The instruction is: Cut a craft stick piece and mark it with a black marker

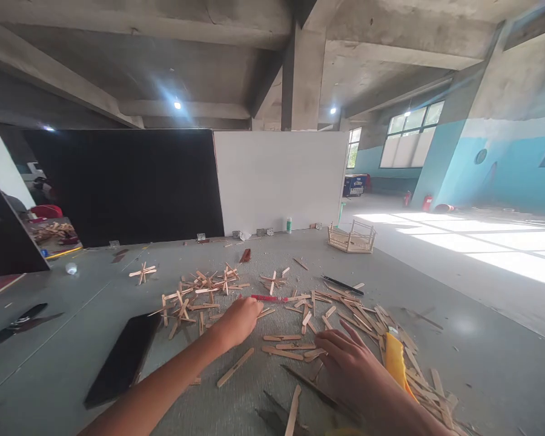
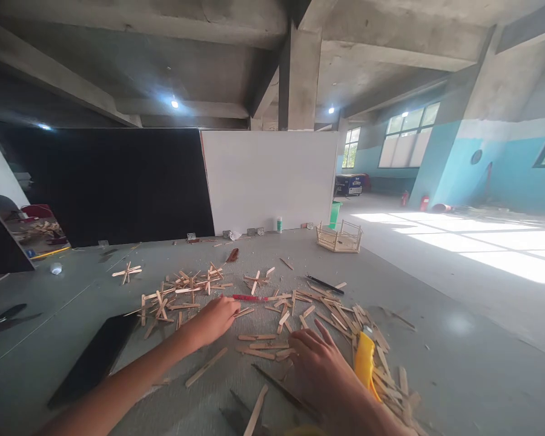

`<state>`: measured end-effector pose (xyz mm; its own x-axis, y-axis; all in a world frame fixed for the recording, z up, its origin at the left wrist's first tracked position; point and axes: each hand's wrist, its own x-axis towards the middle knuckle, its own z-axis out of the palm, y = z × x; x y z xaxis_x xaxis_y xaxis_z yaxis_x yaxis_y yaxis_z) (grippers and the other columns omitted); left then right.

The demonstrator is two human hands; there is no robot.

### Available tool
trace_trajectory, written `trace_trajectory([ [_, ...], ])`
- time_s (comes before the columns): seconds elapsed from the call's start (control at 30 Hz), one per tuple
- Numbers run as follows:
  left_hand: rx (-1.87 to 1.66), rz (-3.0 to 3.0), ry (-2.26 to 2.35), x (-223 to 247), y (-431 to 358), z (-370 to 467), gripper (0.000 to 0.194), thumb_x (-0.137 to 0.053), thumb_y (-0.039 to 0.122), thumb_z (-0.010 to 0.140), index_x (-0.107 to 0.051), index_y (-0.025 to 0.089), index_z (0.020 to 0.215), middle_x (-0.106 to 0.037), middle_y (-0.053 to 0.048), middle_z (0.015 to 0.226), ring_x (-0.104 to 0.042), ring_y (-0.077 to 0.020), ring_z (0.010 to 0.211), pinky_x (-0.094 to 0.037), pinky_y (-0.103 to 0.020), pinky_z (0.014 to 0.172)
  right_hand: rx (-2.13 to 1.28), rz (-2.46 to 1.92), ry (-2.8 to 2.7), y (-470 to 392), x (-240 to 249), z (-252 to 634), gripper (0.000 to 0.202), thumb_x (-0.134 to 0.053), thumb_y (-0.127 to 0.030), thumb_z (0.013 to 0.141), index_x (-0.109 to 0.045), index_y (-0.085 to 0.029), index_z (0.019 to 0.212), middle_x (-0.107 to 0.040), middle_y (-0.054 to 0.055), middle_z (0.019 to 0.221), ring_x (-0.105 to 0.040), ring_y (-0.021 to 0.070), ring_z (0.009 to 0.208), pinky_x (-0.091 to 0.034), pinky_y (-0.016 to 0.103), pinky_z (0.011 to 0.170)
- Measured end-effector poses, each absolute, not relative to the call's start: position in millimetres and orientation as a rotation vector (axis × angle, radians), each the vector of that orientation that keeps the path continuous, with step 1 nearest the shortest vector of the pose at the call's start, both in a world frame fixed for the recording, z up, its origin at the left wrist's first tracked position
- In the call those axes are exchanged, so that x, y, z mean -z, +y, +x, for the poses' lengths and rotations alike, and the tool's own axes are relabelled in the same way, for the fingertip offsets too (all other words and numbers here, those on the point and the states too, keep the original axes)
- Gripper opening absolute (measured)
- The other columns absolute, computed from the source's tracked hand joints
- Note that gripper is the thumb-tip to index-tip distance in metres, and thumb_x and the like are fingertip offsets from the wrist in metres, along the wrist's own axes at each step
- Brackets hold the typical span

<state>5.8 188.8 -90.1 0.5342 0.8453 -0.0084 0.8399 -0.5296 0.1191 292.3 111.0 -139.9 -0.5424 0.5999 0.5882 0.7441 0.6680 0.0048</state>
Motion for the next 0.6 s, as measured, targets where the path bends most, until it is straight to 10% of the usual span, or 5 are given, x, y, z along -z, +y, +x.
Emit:
trace_trajectory([
  [0.27, -0.072, 2.667, 1.435, 98, 190, 6, 0.031, -0.064, 0.033, 0.101, -0.062, 0.019, 0.129, -0.063, -0.01, 0.131, -0.067, -0.025, 0.108, -0.058, -0.045, 0.091, 0.122, -0.918, -2.634, 92, 118, 290, 0.037, -0.055, -0.029, 0.102, -0.064, -0.029, 0.139, -0.063, 0.005, 0.143, -0.059, 0.0266, 0.133, -0.051, 0.043, 0.11],
  [0.6, -0.236, 2.499, 1.454, 82, 191, -1, 0.031, -0.064, 0.033, 0.102, -0.062, 0.019, 0.129, -0.063, -0.01, 0.131, -0.067, -0.0248, 0.108, -0.058, -0.045, 0.091, 0.252, -1.1, -2.489, 118, 166, 318, 0.039, -0.058, -0.04, 0.099, -0.068, -0.032, 0.135, -0.067, 0.006, 0.136, -0.067, 0.0325, 0.122, -0.057, 0.048, 0.102],
])
